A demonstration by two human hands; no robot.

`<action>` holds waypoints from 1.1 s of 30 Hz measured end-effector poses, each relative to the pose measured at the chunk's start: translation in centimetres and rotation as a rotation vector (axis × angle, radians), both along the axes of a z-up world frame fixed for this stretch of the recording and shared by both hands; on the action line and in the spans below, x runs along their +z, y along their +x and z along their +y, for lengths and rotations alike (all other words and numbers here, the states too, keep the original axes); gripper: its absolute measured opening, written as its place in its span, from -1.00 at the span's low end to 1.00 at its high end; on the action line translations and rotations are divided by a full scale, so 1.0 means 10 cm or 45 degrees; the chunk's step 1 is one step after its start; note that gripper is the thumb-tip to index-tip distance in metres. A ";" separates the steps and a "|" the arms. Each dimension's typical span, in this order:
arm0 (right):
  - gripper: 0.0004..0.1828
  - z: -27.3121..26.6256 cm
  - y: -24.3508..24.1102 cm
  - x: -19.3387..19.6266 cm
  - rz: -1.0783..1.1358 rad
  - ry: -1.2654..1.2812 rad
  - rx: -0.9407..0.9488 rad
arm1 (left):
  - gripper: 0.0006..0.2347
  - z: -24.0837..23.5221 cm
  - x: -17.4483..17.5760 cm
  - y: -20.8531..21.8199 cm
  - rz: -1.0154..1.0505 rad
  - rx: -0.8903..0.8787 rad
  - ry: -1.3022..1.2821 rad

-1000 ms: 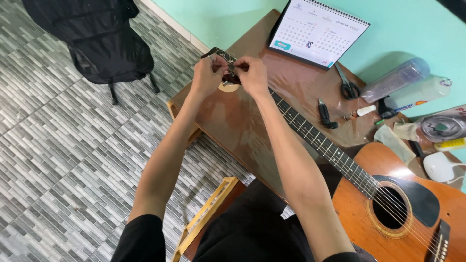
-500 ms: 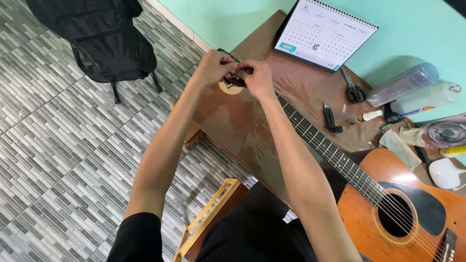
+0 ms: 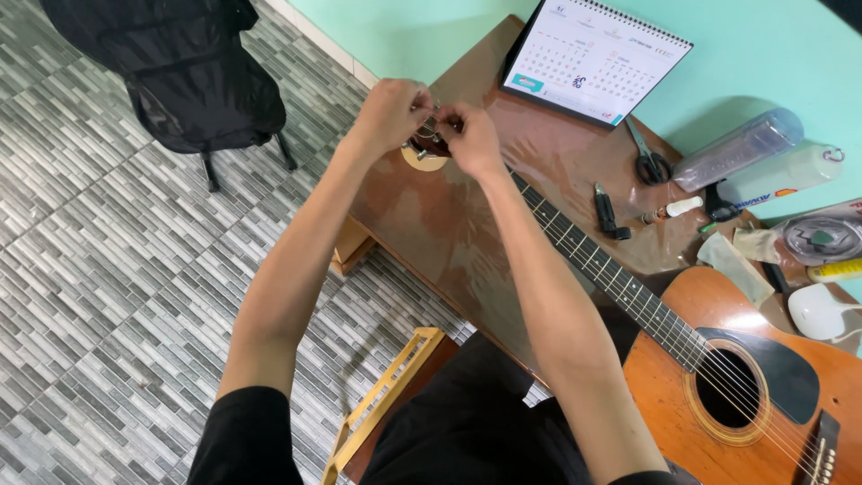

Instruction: The person tunes an acoustic guitar by turning the tuning pegs at the headstock and plucking strings to check pitch. They repeatedly adjust individual strings and test the sound by strumming.

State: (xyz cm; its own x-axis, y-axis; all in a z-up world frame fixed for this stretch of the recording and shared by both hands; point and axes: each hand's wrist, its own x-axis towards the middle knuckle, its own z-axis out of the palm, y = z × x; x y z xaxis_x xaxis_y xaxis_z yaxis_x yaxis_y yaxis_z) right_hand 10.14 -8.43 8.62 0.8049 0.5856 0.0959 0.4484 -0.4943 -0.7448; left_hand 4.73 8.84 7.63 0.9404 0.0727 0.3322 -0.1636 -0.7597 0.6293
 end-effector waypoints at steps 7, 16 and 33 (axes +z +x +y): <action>-0.86 0.01 0.06 -0.02 0.046 0.023 -0.019 | -0.91 -0.14 -0.10 -0.09 -0.111 0.062 -0.277; -0.83 -0.05 0.09 -0.05 0.087 0.115 0.039 | -0.95 -0.09 -0.12 -0.20 0.064 0.190 -0.835; -0.69 -0.10 0.11 -0.12 0.077 0.094 0.052 | -0.92 -0.21 -0.12 -0.24 0.144 0.310 -1.228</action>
